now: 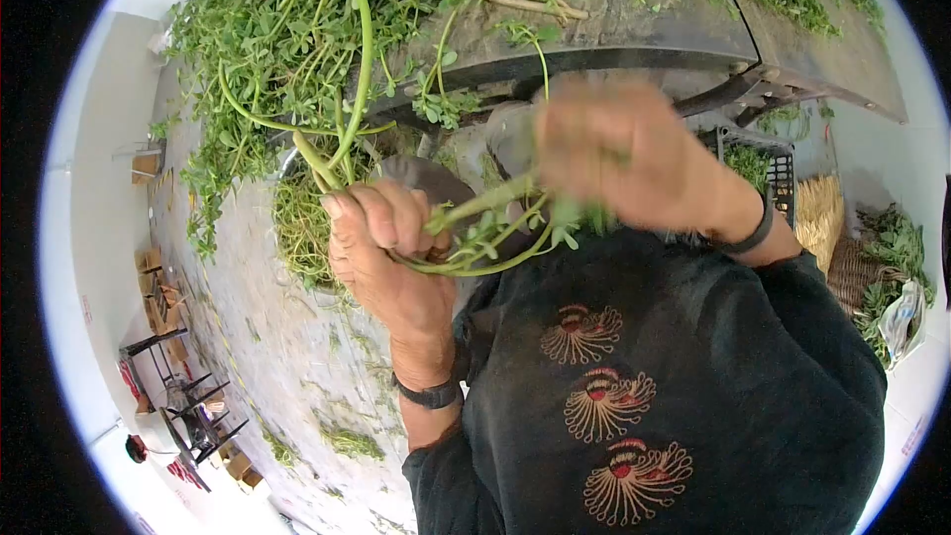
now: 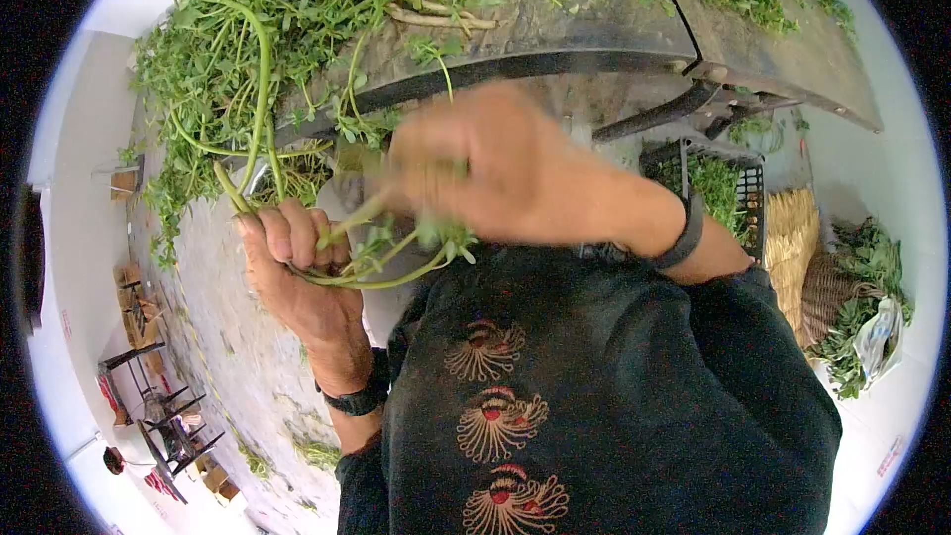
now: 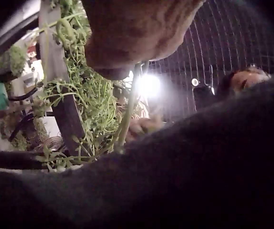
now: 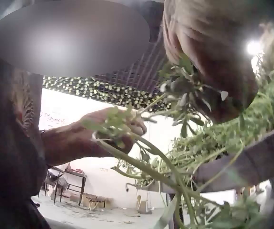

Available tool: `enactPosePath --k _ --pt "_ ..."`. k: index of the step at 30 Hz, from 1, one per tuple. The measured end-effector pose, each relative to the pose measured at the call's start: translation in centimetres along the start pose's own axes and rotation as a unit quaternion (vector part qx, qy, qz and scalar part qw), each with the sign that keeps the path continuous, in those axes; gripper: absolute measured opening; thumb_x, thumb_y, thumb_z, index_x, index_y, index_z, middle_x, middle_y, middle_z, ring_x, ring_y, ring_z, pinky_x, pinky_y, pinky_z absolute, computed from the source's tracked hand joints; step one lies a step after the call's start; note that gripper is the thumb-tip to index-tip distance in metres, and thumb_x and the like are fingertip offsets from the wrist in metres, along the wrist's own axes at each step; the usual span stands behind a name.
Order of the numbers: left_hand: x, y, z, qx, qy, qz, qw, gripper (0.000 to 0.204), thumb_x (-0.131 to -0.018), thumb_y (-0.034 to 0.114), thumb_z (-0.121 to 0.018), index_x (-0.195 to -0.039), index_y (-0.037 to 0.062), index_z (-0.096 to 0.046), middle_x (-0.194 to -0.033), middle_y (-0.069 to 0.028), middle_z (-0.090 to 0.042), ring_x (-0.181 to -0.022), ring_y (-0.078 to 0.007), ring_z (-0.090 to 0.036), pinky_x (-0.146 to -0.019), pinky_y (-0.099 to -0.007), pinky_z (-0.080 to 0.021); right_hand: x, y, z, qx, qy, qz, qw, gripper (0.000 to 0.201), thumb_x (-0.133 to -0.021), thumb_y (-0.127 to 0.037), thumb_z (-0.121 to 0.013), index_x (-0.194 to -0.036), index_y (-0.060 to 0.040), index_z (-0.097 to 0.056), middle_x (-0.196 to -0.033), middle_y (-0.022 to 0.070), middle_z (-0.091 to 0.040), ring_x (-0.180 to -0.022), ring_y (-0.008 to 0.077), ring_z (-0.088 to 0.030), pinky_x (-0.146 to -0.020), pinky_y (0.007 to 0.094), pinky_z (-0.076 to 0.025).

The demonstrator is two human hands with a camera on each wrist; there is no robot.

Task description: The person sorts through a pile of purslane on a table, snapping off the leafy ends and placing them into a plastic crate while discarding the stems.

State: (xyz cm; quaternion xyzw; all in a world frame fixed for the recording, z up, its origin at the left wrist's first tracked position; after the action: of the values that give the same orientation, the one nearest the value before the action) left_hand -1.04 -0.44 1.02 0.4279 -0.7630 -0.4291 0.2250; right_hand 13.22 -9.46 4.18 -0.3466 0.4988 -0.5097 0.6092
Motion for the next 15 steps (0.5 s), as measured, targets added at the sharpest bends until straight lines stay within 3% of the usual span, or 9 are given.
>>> enactPosePath --k 1,3,4,6,7,9,10,12,15 --pt "0.3 -0.1 0.1 -0.012 0.01 0.014 1.0 0.039 -0.097 0.037 -0.038 -0.065 0.0152 -0.034 -0.053 0.0049 -0.027 -0.044 -0.0064 -0.021 -0.039 -0.0215 -0.019 0.6 0.8 1.5 0.045 0.138 -0.12 0.982 0.034 -0.09 -0.03 -0.056 -0.08 0.0018 -0.06 -0.066 0.0055 -0.061 -0.06 0.01 -0.056 -0.053 0.0276 -0.042" --pt "-0.1 -0.2 1.7 0.004 0.031 -0.008 0.999 0.039 -0.097 0.037 -0.039 -0.065 0.0152 -0.034 -0.053 0.0049 -0.027 -0.044 -0.0064 -0.021 -0.039 -0.0215 -0.019 1.5 6.8 5.4 -0.194 0.328 -0.191 0.904 0.033 -0.09 -0.03 -0.055 -0.078 0.0004 -0.061 -0.067 0.006 -0.062 -0.061 0.01 -0.056 -0.054 0.0286 -0.043" --pt "-0.4 0.0 2.4 0.019 0.049 -0.032 0.998 0.039 -0.096 0.038 -0.039 -0.065 0.0153 -0.034 -0.053 0.0049 -0.027 -0.044 -0.0064 -0.02 -0.039 -0.0215 -0.019 1.8 6.3 6.0 -0.194 0.329 -0.189 0.904 0.033 -0.09 -0.03 -0.055 -0.078 0.0004 -0.061 -0.067 0.006 -0.062 -0.061 0.01 -0.056 -0.054 0.0286 -0.043" --pt "-0.4 -0.6 2.2 -0.011 0.04 -0.031 0.999 0.039 -0.096 0.039 -0.039 -0.065 0.0153 -0.034 -0.053 0.005 -0.027 -0.045 -0.0063 -0.021 -0.039 -0.0213 -0.019 1.6 4.6 6.5 -0.254 0.255 -0.127 0.925 0.035 -0.087 -0.036 -0.058 -0.081 -0.0023 -0.064 -0.067 0.0044 -0.063 -0.06 0.0122 -0.055 -0.056 0.0299 -0.043" --pt "0.1 -0.9 2.1 -0.044 0.034 -0.022 0.998 0.039 -0.096 0.039 -0.038 -0.065 0.0154 -0.035 -0.053 0.0051 -0.027 -0.046 -0.0061 -0.021 -0.04 -0.0211 -0.019 1.8 4.5 5.4 -0.257 0.255 -0.133 0.922 0.035 -0.087 -0.036 -0.058 -0.081 -0.0023 -0.064 -0.067 0.0044 -0.063 -0.06 0.0122 -0.055 -0.056 0.0299 -0.043" --pt "0.0 -1.4 1.5 -0.04 0.019 -0.021 0.999 0.04 -0.097 0.04 -0.037 -0.066 0.0153 -0.035 -0.055 0.0047 -0.027 -0.048 -0.0064 -0.023 -0.041 -0.0212 -0.02 0.6 2.5 1.9 0.0 0.12 -0.074 0.99 0.043 -0.083 -0.044 -0.06 -0.085 -0.0013 -0.065 -0.065 0.0078 -0.061 -0.058 0.0151 -0.057 -0.055 0.0317 -0.044" --pt "-0.2 -1.4 1.3 -0.044 0.01 -0.031 0.998 0.039 -0.097 0.04 -0.037 -0.066 0.0149 -0.035 -0.055 0.0042 -0.028 -0.048 -0.0066 -0.023 -0.042 -0.0213 -0.02 0.4 2.8 1.3 0.002 0.123 -0.072 0.99 0.043 -0.083 -0.044 -0.06 -0.085 -0.0013 -0.065 -0.065 0.0078 -0.061 -0.058 0.0151 -0.057 -0.055 0.0317 -0.044" --pt "0.1 -1.6 1.4 -0.053 0.009 -0.038 0.998 0.039 -0.097 0.04 -0.037 -0.066 0.0146 -0.036 -0.056 0.0038 -0.029 -0.049 -0.0069 -0.024 -0.043 -0.0215 -0.021 0.2 3.7 -1.5 0.034 -0.015 -0.047 0.998 0.031 -0.08 -0.03 -0.067 -0.091 -0.0008 -0.064 -0.074 0.0083 -0.065 -0.066 0.016 -0.063 -0.058 0.0284 -0.048" --pt "0.2 -1.6 1.4 -0.076 -0.012 -0.058 0.995 0.039 -0.097 0.039 -0.037 -0.067 0.0145 -0.036 -0.057 0.0031 -0.03 -0.049 -0.0078 -0.024 -0.044 -0.0221 -0.022 0.1 3.9 -2.9 0.107 -0.075 -0.022 0.991 0.031 -0.077 -0.026 -0.07 -0.091 0.0008 -0.064 -0.072 0.0109 -0.063 -0.064 0.0182 -0.062 -0.06 0.0297 -0.047"
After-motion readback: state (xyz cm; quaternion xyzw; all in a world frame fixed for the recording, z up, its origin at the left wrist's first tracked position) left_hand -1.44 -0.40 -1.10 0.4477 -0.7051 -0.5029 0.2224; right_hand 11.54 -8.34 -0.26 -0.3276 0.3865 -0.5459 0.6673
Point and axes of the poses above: each hand's wrist, its own x-axis away from the middle knuckle, its own z-axis out of the back of the hand, y = z × x, the point moved 5 cm from there along -x, towards the middle knuckle
